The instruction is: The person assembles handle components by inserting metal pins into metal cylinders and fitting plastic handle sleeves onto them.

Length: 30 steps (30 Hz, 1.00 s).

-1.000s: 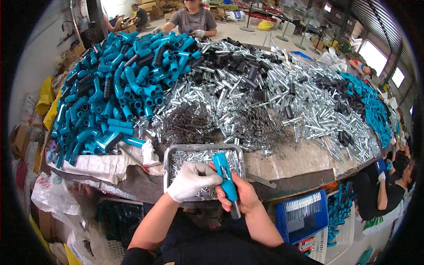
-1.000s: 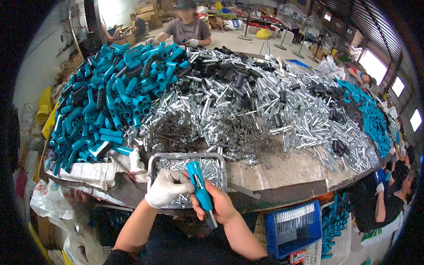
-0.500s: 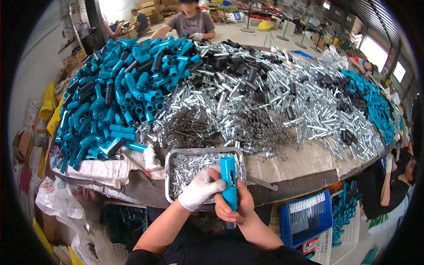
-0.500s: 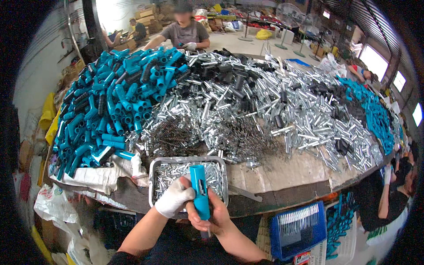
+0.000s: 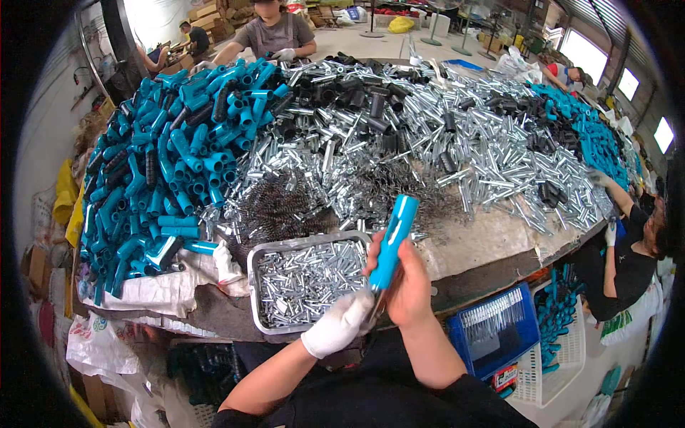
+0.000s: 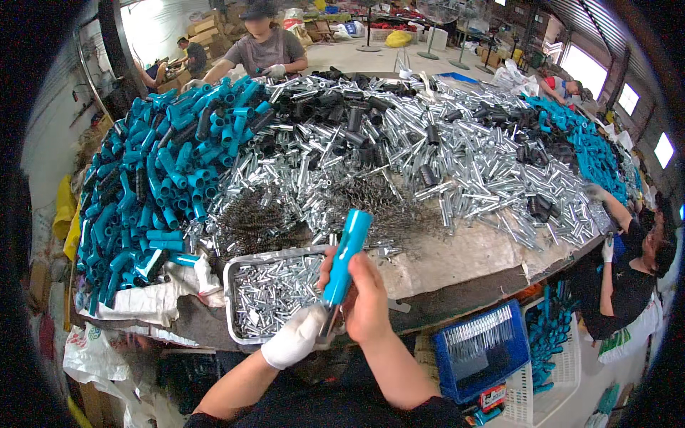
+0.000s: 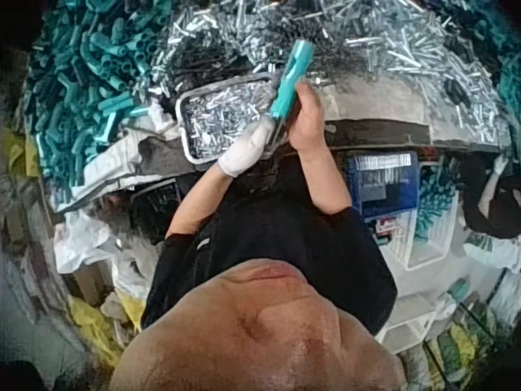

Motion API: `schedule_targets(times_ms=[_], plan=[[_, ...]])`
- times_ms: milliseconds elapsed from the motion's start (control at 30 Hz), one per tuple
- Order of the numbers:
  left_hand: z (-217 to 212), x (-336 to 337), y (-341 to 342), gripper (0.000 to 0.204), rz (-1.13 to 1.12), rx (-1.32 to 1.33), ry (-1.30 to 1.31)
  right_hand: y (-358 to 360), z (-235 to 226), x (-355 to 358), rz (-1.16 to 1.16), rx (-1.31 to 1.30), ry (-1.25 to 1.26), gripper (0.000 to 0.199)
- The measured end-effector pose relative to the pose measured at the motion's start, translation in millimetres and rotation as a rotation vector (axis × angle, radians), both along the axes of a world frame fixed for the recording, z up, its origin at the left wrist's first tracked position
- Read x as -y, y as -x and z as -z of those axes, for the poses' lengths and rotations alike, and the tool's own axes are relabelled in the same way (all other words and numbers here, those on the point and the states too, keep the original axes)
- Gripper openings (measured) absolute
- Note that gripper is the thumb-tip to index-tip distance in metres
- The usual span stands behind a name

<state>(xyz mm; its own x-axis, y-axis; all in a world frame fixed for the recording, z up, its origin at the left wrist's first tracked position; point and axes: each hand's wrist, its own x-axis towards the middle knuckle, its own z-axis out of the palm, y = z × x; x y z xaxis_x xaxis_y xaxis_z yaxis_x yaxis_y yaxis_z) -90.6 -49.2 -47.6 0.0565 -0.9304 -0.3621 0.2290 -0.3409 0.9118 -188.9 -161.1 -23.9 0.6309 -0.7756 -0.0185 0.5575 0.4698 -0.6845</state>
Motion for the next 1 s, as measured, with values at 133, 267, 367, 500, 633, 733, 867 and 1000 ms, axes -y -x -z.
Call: schedule_targets(times_ms=[133,267,367,500,633,733,867,1000], plan=[[-4,-7,-23,0.029,-0.209,0.823,0.194,10,9,91,0.394,-0.132,0.015,0.035],[22,-29,-33,0.025,-0.433,1.076,0.251,34,56,220,0.558,-0.44,0.028,0.033],[27,-32,-30,0.022,-0.442,1.168,0.315,27,65,258,0.566,-0.592,-0.015,0.034],[30,-31,-29,0.022,-0.426,1.228,0.311,15,68,289,0.537,-0.709,0.011,0.035],[30,-30,-27,0.02,-0.455,1.179,0.32,-4,63,311,0.491,-0.71,-0.049,0.038],[32,-27,-28,0.02,-0.446,1.217,0.36,-15,58,308,0.565,-0.734,0.068,0.039],[23,-26,-25,0.016,-0.416,1.171,0.369,-19,19,250,0.583,-0.638,0.443,0.036],[38,-36,-32,0.026,-0.645,0.884,0.408,-19,-33,98,-0.119,-0.409,0.576,0.031]])
